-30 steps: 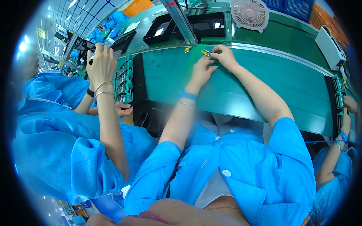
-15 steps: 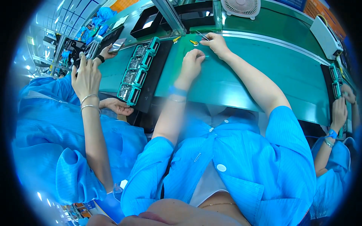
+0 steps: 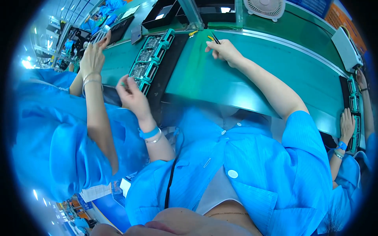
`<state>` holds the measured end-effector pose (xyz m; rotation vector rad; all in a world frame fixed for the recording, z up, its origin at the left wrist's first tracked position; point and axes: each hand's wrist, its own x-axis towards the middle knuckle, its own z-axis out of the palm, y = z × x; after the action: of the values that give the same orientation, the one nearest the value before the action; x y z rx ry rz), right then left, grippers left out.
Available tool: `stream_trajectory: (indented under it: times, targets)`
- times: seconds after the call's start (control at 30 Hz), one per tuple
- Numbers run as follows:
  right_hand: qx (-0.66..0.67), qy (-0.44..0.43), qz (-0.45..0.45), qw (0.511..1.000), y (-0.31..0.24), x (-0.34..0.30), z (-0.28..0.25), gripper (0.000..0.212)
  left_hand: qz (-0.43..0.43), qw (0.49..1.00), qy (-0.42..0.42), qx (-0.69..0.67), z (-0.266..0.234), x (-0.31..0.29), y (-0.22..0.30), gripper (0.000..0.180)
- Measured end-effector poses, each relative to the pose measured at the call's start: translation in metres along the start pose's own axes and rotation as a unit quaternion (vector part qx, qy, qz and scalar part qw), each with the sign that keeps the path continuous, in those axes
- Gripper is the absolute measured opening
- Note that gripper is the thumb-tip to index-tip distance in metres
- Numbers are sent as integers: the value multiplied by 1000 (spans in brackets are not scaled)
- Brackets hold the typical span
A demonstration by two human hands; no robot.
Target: The person assembles electronic components onto printed circuit boards by hand, then inspects the completed circuit boards.
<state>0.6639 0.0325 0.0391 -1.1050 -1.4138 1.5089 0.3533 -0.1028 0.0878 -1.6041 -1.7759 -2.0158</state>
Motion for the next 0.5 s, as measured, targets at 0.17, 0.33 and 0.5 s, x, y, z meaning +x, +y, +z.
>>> stream_trajectory:
  times: [0.17,0.33,0.5]
  targets:
    - [65,-94,78,990,7,-2,79,44,-57,965,113,230,-57,50,-141,27]
    - [96,-78,104,987,7,14,134,54,-257,954,142,56,-66,64,-217,28]
    - [127,-39,86,987,-2,38,167,53,-281,938,168,-111,-78,64,-282,24]
